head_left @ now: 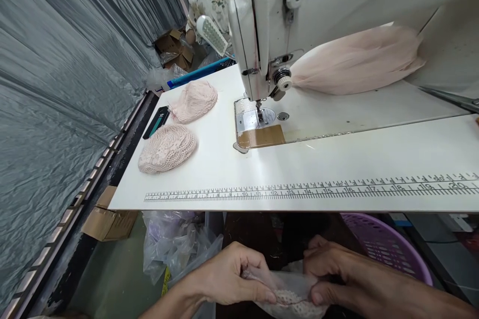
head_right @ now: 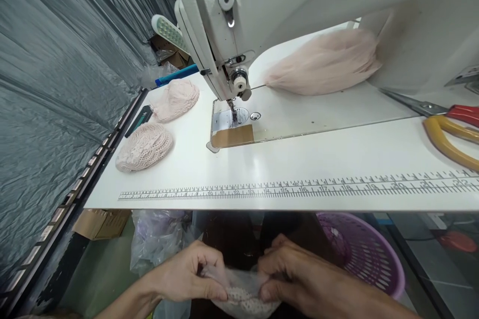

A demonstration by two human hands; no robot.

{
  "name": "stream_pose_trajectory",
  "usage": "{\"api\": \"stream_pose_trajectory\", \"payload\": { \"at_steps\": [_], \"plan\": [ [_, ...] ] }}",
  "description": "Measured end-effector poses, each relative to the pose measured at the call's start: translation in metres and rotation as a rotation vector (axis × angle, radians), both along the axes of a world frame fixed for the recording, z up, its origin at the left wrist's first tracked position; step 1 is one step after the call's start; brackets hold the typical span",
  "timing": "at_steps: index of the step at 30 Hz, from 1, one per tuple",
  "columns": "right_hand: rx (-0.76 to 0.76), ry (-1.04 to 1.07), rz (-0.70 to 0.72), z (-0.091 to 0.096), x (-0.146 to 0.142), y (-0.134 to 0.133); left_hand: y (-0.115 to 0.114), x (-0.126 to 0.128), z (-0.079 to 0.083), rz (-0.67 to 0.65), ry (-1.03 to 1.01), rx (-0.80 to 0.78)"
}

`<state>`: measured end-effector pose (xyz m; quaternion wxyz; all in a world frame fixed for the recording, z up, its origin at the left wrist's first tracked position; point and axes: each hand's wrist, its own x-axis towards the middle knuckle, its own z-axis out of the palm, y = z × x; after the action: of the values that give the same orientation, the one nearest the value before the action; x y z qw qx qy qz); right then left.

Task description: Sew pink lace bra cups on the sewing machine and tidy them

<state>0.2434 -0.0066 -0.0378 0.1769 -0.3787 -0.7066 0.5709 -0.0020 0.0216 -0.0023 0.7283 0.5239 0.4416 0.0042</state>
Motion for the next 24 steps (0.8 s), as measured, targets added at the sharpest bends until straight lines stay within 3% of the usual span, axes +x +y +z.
{"api": "stream_pose_trajectory", "payload": {
  "at_steps": [8,16,18,21,24],
  "plan": [
    [-0.103,0.037,-0.028,0.0,0.008,-0.004,0.0,-0.002,0.001,0.037,-0.024,-0.107],
    [0.018,0.125,-0.477,-0.019,0.01,-0.019,0.008,-0.012,0.007,-0.003,-0.019,-0.021],
    [-0.059,0.132,-0.438,-0.024,0.005,-0.019,0.007,-0.016,0.006,-0.004,-0.028,-0.005],
    [-0.208,0.2,-0.237,-0.023,-0.01,-0.012,0.005,-0.022,0.005,0.002,-0.031,0.02],
    [-0.248,0.289,-0.126,-0.017,-0.026,-0.002,0.004,-0.03,0.005,0.033,-0.004,0.025]
  ]
}}
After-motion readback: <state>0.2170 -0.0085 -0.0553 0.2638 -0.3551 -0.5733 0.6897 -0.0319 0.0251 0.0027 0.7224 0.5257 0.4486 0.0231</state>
